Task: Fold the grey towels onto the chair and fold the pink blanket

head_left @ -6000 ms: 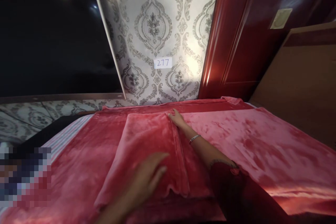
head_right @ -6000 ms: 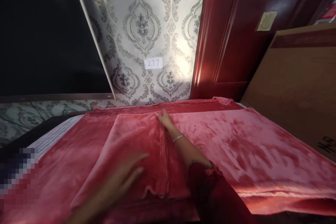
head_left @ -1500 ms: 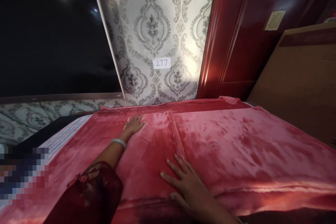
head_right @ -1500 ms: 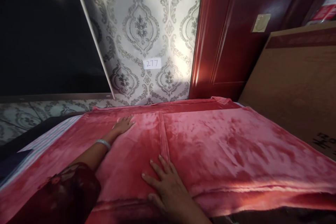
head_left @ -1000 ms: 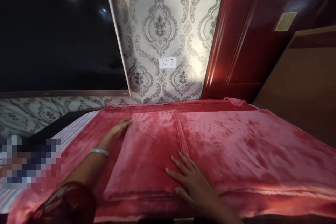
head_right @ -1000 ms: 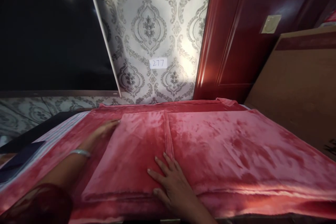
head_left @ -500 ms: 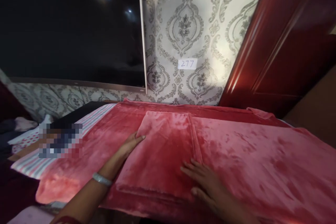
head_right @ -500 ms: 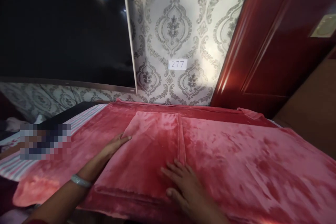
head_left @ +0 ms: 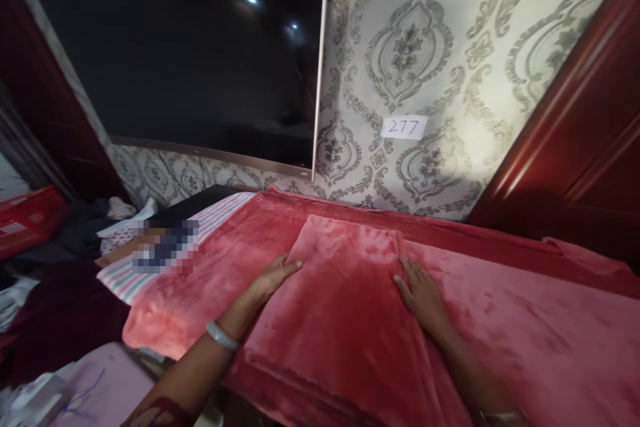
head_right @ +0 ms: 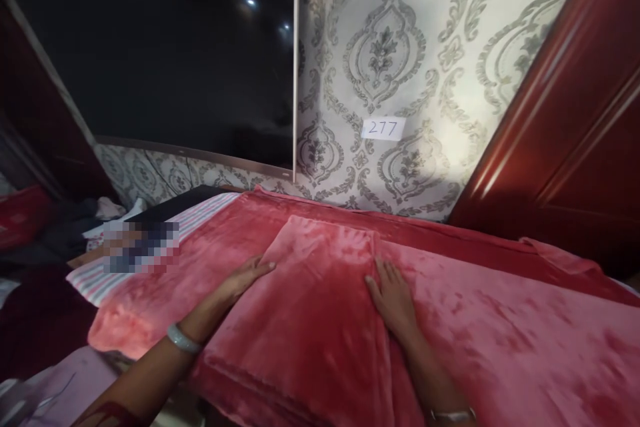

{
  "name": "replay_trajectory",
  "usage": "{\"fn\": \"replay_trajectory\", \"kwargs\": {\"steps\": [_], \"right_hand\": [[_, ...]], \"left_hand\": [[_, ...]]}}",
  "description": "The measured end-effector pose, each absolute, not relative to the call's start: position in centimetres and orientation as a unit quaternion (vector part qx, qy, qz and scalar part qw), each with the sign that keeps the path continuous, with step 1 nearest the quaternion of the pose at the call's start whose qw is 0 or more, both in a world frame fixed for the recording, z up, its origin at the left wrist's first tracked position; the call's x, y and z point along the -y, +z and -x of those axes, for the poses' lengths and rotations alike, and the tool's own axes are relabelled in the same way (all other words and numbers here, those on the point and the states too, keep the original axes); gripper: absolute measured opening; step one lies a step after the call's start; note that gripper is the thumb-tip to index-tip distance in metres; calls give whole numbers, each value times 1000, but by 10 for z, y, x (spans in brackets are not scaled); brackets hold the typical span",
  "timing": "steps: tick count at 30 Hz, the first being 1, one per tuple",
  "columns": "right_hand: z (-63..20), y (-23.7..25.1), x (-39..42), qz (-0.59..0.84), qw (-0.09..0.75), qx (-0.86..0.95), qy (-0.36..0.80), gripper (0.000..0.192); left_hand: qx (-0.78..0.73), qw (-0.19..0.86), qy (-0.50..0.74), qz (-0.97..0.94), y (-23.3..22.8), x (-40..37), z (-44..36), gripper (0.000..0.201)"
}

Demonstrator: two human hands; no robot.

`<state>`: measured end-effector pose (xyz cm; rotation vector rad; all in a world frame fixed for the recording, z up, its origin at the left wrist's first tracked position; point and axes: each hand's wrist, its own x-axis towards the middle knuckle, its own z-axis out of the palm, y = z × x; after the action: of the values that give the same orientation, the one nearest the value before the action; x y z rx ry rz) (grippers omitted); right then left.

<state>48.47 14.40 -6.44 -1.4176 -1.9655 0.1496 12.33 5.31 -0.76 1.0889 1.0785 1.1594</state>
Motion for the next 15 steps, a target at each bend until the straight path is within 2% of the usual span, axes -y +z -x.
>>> {"fn": "replay_trajectory", "kwargs": {"steps": [4,11,15], "right_hand": [[-487,-81,-138,543,327,773,19,62],[-492,-87,-146,542,317,778,-1,69],[-497,-94,-150,538,318,780,-8,67]], "left_hand": [[-448,587,500,-452,-3,-49,-126,64],[-460,568,522,-440,4,-44,-131,59],[-457,537,535,-466,3,-39,-130,63]]}}
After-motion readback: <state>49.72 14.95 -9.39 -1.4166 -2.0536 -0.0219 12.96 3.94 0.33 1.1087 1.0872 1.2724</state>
